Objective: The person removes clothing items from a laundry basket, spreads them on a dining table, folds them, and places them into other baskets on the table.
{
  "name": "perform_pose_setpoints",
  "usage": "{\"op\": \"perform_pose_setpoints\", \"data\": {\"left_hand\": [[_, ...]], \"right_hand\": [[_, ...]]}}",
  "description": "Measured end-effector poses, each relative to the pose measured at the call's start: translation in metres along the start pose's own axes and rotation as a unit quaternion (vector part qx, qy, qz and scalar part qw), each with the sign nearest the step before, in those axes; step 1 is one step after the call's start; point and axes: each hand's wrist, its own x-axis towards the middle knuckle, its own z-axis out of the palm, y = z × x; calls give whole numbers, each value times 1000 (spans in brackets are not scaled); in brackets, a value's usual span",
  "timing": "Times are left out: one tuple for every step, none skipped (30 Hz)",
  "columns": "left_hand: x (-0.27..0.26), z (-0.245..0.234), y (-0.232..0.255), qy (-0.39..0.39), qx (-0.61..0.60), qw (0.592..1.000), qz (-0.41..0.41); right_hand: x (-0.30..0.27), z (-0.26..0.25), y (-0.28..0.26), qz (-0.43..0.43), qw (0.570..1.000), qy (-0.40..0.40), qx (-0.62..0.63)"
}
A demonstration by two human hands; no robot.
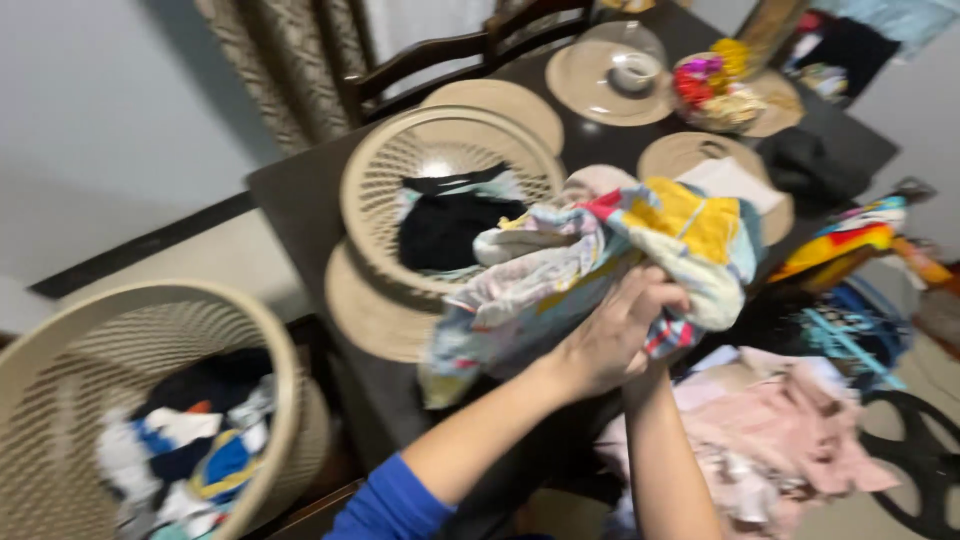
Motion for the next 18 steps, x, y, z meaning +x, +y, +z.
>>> {"op": "perform_pose_setpoints", "data": {"left_hand": [[16, 16, -9, -7, -7, 1000, 11], [30, 31, -18, -15, -13, 1000, 23], [43, 44, -27, -15, -16, 999, 27], [53, 56, -37, -3, -19, 998, 53], [62, 69, -50, 9, -21, 997, 78], [68, 80, -68, 10, -24, 996, 81], [69, 90, -90, 54, 36, 997, 30], [66, 100, -113, 98, 95, 990, -22], [56, 107, -138, 137, 89, 980, -111], [42, 111, -165, 173, 81, 961, -199], [23, 112, -191, 165, 105, 930, -311], [2, 111, -217, 154, 127, 886, -418], [-25, 105, -240, 97, 146, 861, -477], [-56, 97, -257, 40, 163, 830, -532], [-84, 91, -271, -5, 201, 817, -541], [-105, 88, -284, -51, 237, 800, -548], [-124, 86, -292, -54, 236, 797, -553], [-139, 84, -296, -52, 222, 812, -537]], "right_hand": [[14, -23, -22, -13, 1000, 14, -13], [31, -45, -44, -26, 999, 26, -30], [52, -64, -66, -45, 997, 37, -42], [79, -81, -91, -68, 993, 59, -71], [104, -98, -112, -87, 989, 77, -92], [132, -112, -133, -110, 977, 110, -144], [154, -129, -143, -115, 962, 144, -202], [174, -145, -151, -110, 936, 185, -277], [182, -162, -146, -94, 912, 214, -337], [178, -181, -131, -36, 899, 228, -372], [170, -198, -114, 20, 885, 244, -397], [159, -213, -94, 49, 891, 255, -373], [150, -215, -76, 42, 914, 264, -306], [140, -217, -63, 35, 932, 272, -238], [132, -219, -59, 37, 931, 273, -238], [127, -216, -54, 28, 941, 253, -224], [119, -214, -49, 21, 949, 232, -211], [110, -213, -44, 27, 949, 235, -211]]}}
